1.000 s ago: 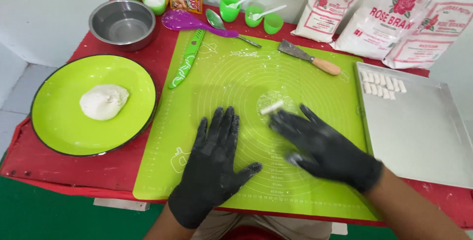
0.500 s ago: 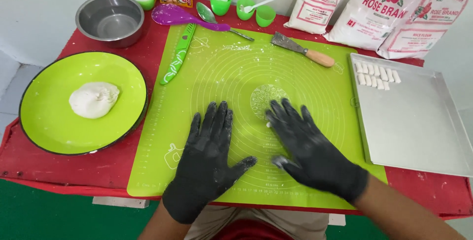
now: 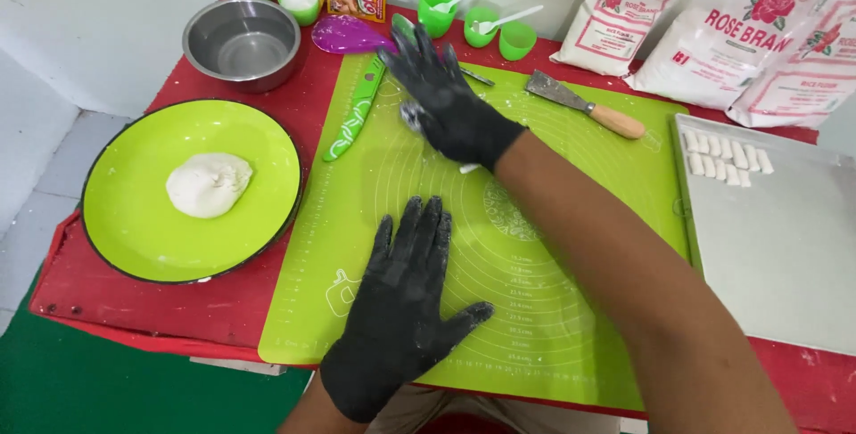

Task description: Rolling small portions of dough into thin cylinders and slicing them into small rectangular pieces using a metal scraper on a silicone mat.

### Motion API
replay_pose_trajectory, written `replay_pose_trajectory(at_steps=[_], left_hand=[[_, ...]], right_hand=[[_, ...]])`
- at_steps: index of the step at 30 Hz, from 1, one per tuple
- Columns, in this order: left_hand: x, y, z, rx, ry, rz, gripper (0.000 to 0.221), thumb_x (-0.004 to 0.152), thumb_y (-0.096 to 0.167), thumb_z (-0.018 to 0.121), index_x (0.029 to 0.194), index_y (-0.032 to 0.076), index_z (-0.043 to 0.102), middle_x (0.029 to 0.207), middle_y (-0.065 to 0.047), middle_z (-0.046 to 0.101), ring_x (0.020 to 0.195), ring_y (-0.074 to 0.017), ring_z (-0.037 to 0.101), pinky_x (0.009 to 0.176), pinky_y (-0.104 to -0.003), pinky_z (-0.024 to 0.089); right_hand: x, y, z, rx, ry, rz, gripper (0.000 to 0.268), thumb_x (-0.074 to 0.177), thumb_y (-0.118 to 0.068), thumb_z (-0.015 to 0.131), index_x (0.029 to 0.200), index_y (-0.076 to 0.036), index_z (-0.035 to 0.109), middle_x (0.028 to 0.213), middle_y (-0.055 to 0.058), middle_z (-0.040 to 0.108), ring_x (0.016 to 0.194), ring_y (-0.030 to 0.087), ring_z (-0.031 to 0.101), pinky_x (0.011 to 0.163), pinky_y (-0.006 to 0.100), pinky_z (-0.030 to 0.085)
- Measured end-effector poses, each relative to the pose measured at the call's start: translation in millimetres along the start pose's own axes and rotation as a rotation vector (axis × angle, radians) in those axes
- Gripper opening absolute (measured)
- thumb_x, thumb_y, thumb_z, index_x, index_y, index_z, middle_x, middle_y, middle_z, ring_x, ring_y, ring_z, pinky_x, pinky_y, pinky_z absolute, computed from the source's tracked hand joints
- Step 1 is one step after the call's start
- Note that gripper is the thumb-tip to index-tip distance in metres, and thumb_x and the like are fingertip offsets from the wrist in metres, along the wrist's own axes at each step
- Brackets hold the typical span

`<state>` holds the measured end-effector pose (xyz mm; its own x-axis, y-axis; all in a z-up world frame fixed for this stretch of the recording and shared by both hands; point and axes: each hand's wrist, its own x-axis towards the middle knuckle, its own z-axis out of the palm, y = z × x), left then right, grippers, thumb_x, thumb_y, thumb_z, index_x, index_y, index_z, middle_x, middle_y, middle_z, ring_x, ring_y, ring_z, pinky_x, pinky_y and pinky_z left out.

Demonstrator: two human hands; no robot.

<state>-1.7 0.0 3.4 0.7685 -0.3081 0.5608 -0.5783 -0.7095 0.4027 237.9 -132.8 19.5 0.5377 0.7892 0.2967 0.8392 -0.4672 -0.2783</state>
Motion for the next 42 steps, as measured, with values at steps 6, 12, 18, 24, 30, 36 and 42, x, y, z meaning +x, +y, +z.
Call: replay_pose_trajectory(at_steps=[6,12,18,24,30,36,42], left_hand=[[0,0,-2,0.008,-0.003,0.0,0.096,0.094,0.057,0.07,0.153,-0.009,0.036,0.162,-0.028,0.035,0.154,-0.043,0.032,0.126,-0.061,0.022],[-2,-2,2,0.005,0.002,0.006,0.096,0.092,0.059,0.07,0.152,-0.009,0.038,0.162,-0.029,0.036,0.154,-0.0442,0.032,0.126,-0.063,0.021],[-3,-2,2,0.02,-0.003,0.022,0.094,0.093,0.059,0.068,0.151,-0.009,0.038,0.162,-0.029,0.036,0.154,-0.0439,0.031,0.126,-0.062,0.02],[-3,-3,6,0.064,0.002,0.028,0.096,0.091,0.06,0.07,0.152,-0.008,0.04,0.162,-0.027,0.037,0.153,-0.0433,0.033,0.125,-0.062,0.023],[-2,-3,4,0.044,-0.016,0.03,0.095,0.091,0.058,0.071,0.152,-0.008,0.039,0.161,-0.028,0.037,0.153,-0.0443,0.032,0.125,-0.062,0.023],[-4,-3,5,0.057,0.0,0.038,0.095,0.093,0.057,0.071,0.154,-0.007,0.036,0.164,-0.026,0.034,0.155,-0.044,0.03,0.126,-0.063,0.022],[-3,-3,5,0.012,0.034,0.039,0.094,0.092,0.058,0.071,0.149,-0.01,0.04,0.16,-0.031,0.037,0.152,-0.0472,0.034,0.125,-0.065,0.023]], right_hand=[[9,7,-15,0.043,0.168,0.007,0.067,0.11,0.002,0.046,0.169,-0.012,0.017,0.177,0.012,0.008,0.165,0.034,-0.002,0.136,0.058,0.002],[-68,-27,-13,-0.242,-0.169,0.136,0.069,0.109,-0.034,0.047,0.164,-0.004,0.019,0.17,0.025,0.014,0.158,0.043,0.011,0.124,0.06,0.012],[-172,-105,-56,-0.209,-0.167,0.067,0.077,0.103,-0.041,0.05,0.164,-0.004,0.02,0.172,0.021,0.017,0.16,0.041,0.016,0.126,0.056,0.013],[-241,-154,-98,-0.126,-0.164,0.117,0.07,0.104,-0.048,0.041,0.161,-0.009,0.032,0.169,0.013,0.032,0.159,0.032,0.026,0.129,0.052,0.012],[-247,-167,-93,-0.222,-0.047,0.225,0.076,0.097,-0.04,0.059,0.16,-0.007,0.032,0.169,0.016,0.031,0.159,0.032,0.028,0.129,0.051,0.018],[-204,-145,-71,-0.144,-0.117,0.176,0.08,0.102,-0.044,0.054,0.163,-0.003,0.022,0.172,0.022,0.017,0.16,0.042,0.012,0.127,0.056,0.013],[-154,-98,-39,-0.211,-0.082,0.105,0.073,0.107,-0.043,0.045,0.164,-0.004,0.021,0.171,0.022,0.02,0.16,0.043,0.013,0.127,0.06,0.007]])
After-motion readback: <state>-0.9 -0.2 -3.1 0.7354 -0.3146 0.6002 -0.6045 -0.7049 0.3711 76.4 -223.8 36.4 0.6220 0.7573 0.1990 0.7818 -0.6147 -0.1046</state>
